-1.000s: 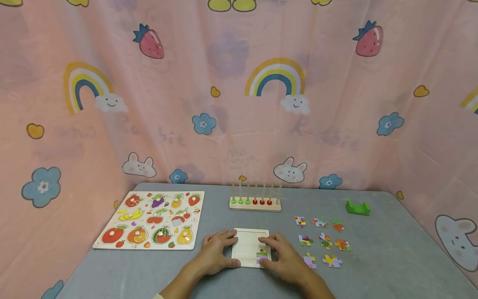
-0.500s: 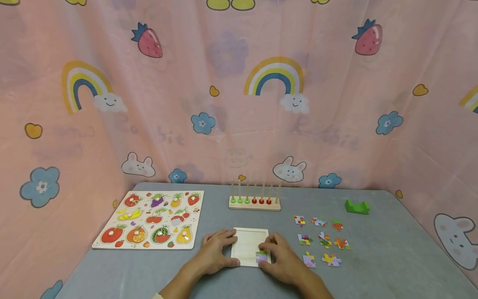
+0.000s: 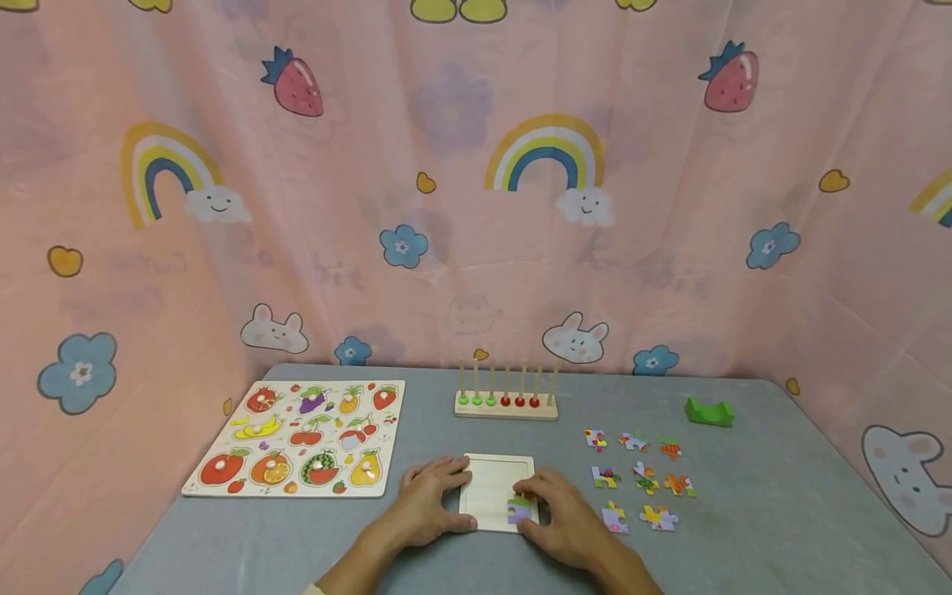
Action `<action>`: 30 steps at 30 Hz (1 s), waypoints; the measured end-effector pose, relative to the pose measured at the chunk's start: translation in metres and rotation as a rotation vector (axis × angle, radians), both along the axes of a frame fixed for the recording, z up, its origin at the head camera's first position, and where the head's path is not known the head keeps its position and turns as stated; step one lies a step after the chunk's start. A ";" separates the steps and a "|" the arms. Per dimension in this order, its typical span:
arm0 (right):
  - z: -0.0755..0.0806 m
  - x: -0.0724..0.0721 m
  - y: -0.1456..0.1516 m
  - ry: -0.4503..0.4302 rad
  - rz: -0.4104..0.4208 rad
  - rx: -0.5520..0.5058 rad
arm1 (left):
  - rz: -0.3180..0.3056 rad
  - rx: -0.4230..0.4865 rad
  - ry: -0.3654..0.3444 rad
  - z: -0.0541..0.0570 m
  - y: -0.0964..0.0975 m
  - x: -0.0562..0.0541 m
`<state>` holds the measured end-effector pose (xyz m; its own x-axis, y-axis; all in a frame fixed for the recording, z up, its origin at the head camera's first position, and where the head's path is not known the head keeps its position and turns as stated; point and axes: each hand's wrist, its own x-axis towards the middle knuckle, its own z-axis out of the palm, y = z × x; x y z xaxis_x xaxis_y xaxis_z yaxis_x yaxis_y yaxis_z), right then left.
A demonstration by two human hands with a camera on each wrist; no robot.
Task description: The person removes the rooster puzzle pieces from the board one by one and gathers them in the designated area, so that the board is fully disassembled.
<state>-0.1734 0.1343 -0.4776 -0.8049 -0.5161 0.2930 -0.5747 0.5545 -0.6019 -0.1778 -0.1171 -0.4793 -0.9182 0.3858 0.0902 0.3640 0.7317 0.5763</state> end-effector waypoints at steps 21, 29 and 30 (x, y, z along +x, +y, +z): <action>0.009 0.001 0.001 -0.070 0.003 0.046 | 0.003 0.001 -0.005 -0.001 0.001 0.000; 0.024 0.004 0.004 -0.087 0.009 -0.008 | 0.004 -0.001 0.001 -0.003 0.000 -0.001; 0.026 0.004 0.005 -0.088 0.014 -0.016 | 0.004 -0.002 0.001 -0.003 0.000 -0.001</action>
